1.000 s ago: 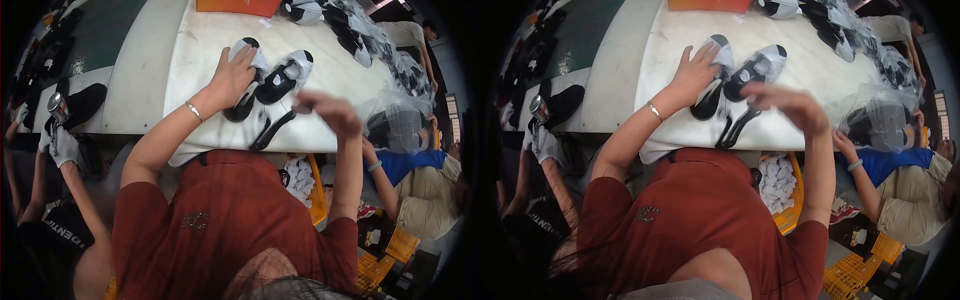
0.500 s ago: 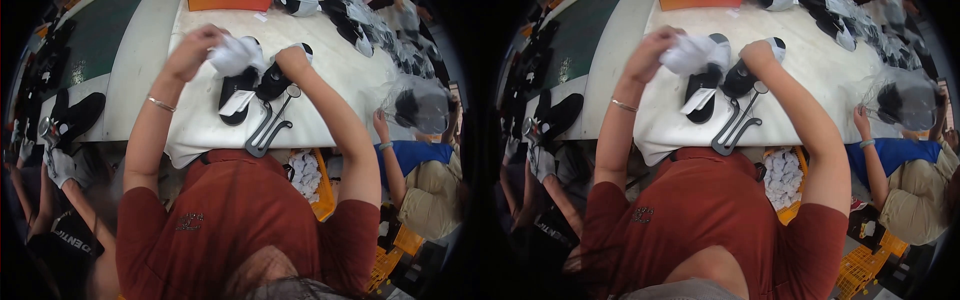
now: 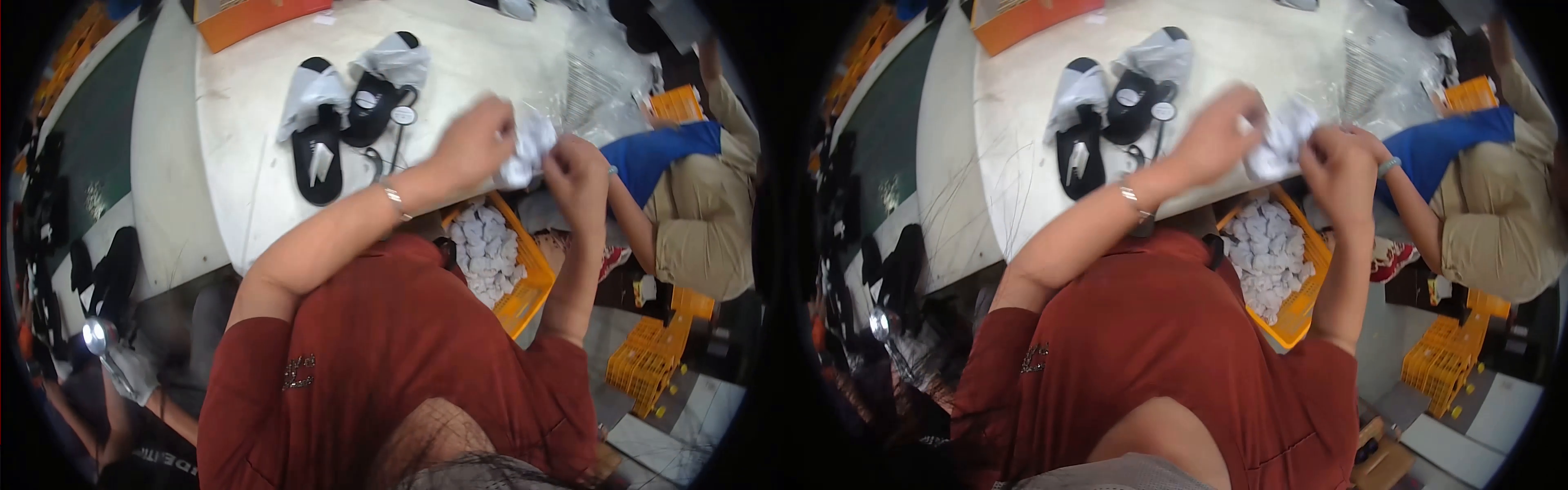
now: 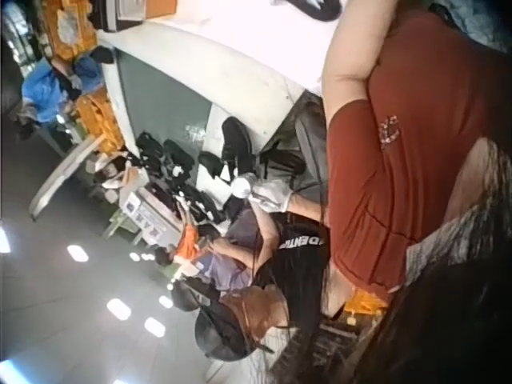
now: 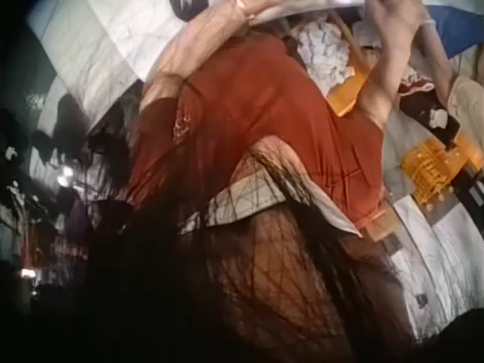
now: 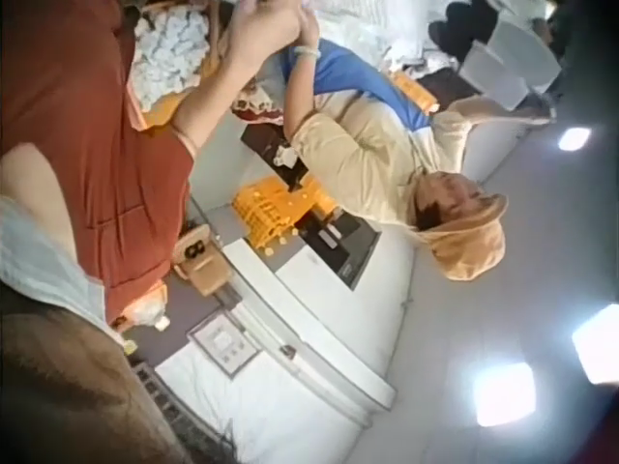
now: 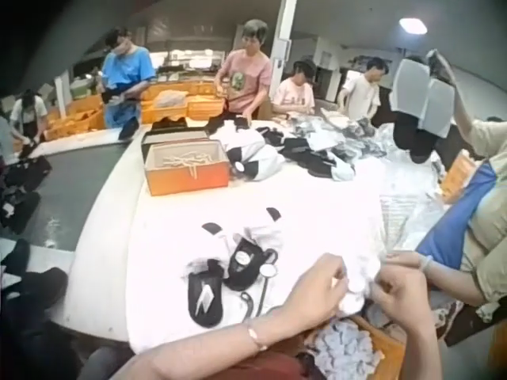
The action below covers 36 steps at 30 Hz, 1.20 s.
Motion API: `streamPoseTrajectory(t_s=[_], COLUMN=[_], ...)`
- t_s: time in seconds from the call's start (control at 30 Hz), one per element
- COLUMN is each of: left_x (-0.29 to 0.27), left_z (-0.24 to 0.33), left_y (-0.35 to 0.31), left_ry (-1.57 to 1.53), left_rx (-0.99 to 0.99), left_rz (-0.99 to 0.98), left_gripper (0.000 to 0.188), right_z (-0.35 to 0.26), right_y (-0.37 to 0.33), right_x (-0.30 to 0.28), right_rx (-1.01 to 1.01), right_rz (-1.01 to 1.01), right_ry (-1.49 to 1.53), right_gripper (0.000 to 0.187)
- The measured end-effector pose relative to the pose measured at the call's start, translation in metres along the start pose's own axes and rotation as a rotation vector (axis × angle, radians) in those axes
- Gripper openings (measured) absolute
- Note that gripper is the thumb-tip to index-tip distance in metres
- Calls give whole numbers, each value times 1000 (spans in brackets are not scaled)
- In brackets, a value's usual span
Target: Wrapping sandals in tissue paper and attaching plastic hangers and tags in a factory setting.
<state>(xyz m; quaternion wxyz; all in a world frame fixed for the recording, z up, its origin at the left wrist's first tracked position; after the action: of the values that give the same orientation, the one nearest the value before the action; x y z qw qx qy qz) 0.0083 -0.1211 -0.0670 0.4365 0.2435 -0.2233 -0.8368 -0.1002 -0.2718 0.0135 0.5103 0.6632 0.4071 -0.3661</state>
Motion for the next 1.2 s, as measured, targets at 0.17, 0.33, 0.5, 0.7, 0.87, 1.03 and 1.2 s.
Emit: streamPoseTrajectory(t_s=[0.17, 0.33, 0.5, 0.7, 0.87, 1.03, 1.2], left_x=[133, 42, -61, -83, -114, -129, -174], left_z=[-33, 7, -24, -59, -7, 34, 126], left_y=[-60, -39, -32, -40, -66, -102, -117], left_ry=[-79, 302, 984, 1133, 705, 527, 710], left_rx=[-135, 99, -23, -214, -4, 137, 172], left_rz=[-610, -336, -121, -232, -6, -98, 76], left_gripper=[20, 29, 43, 18, 10, 13, 16], right_z=[122, 116, -8, -14, 67, 46, 1], right_y=[-147, -131, 43, 156, 184, 239, 331], right_x=[62, 67, 81, 209, 197, 204, 134], right_rx=[488, 587, -107, -292, 494, 502, 270], right_rz=[-323, -173, 35, -415, -514, -256, -43], right_ry=[-447, 38, 302, -77, 1023, 1439, 1780], right_gripper=[19, 20, 56, 49, 24, 26, 24])
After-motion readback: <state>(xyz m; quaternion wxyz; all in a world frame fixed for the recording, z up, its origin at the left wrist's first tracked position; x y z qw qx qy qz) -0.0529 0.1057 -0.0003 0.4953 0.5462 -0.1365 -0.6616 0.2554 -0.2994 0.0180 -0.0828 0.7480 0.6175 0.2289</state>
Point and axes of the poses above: each hand's wrist, its own y-axis towards the middle knuckle, its own x-axis out of the palm, z = x × y, the point moved 2 cm from there along y, towards the middle knuckle, and after that the axes turned 6 degrees about x, right-handed, at the moved point
